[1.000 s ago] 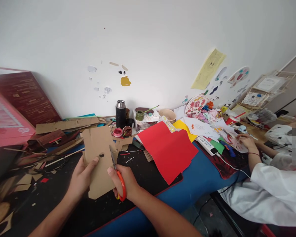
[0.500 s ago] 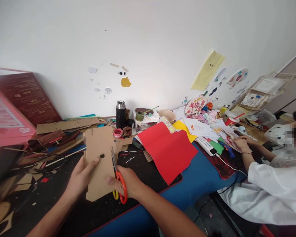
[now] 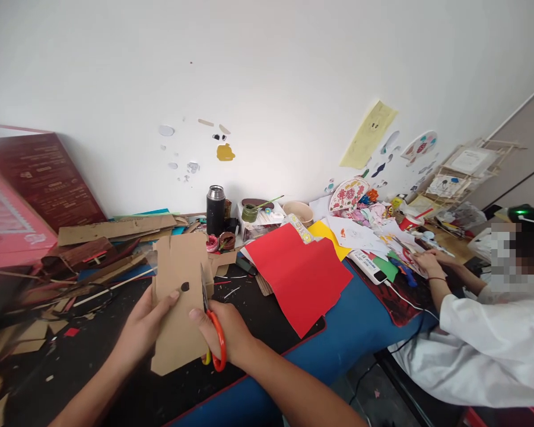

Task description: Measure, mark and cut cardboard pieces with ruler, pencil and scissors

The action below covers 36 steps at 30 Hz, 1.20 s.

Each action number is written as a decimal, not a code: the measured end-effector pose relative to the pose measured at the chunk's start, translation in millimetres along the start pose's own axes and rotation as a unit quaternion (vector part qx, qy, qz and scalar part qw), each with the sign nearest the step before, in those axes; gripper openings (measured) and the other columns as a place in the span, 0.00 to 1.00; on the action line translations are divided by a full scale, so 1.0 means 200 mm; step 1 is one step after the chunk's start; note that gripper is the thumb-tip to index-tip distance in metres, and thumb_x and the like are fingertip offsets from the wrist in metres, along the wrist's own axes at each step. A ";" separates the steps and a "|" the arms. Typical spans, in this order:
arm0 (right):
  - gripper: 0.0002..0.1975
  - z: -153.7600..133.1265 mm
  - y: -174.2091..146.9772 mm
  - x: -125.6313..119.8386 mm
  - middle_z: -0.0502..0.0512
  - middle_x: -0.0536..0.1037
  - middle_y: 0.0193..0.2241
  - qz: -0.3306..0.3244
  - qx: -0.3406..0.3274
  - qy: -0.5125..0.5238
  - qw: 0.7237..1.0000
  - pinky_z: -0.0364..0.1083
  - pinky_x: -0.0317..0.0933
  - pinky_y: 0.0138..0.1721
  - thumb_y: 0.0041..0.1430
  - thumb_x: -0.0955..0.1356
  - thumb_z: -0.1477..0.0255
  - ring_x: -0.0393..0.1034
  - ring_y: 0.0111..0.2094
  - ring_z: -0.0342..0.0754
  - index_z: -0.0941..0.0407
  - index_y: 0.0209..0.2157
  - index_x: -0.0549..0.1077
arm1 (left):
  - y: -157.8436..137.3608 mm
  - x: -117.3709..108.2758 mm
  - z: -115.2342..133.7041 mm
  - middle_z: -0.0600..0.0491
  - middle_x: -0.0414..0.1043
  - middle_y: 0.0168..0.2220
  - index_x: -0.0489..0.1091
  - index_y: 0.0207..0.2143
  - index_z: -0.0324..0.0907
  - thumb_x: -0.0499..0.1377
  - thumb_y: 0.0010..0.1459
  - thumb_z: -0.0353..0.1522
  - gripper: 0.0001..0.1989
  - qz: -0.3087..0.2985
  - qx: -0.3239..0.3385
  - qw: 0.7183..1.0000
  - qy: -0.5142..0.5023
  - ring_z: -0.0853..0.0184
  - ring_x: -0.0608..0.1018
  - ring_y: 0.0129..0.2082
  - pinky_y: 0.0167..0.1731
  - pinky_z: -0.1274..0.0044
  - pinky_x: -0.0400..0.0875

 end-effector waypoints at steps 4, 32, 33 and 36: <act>0.29 -0.02 0.00 -0.02 0.57 0.82 0.34 0.025 -0.033 -0.021 0.999 0.45 0.69 0.37 0.70 0.66 0.44 0.78 0.39 0.55 0.57 0.39 0.80 | -0.02 0.02 0.00 0.41 0.83 0.49 0.72 0.52 0.44 0.74 0.44 0.57 0.39 0.017 0.034 0.999 0.012 0.47 0.85 0.45 0.42 0.64 0.82; 0.32 -0.01 0.06 0.02 0.51 0.73 0.24 0.082 -0.048 -0.008 0.995 0.43 0.55 0.26 0.71 0.63 0.42 0.66 0.25 0.46 0.56 0.27 0.70 | -0.01 -0.03 -0.03 0.44 0.83 0.46 0.73 0.50 0.44 0.73 0.45 0.57 0.37 0.070 0.063 0.996 0.006 0.50 0.84 0.43 0.39 0.67 0.80; 0.32 -0.01 0.06 0.02 0.51 0.73 0.24 0.086 -0.050 -0.009 0.995 0.43 0.56 0.27 0.71 0.64 0.42 0.66 0.26 0.46 0.56 0.27 0.70 | -0.01 -0.03 -0.03 0.44 0.82 0.46 0.73 0.50 0.44 0.73 0.45 0.57 0.37 0.071 0.062 0.996 0.004 0.50 0.84 0.43 0.38 0.67 0.80; 0.32 0.00 0.07 0.03 0.52 0.74 0.24 0.093 -0.054 -0.004 0.994 0.43 0.55 0.27 0.70 0.65 0.43 0.67 0.27 0.47 0.56 0.26 0.70 | -0.01 -0.03 -0.02 0.43 0.83 0.47 0.74 0.51 0.43 0.73 0.46 0.56 0.37 0.074 0.061 0.995 0.001 0.50 0.84 0.43 0.39 0.68 0.80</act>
Point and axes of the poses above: each hand's wrist, its own y-axis towards the middle knuckle, its own x-axis out of the palm, z = x × y, the point moved 7 cm from there along y, towards the middle knuckle
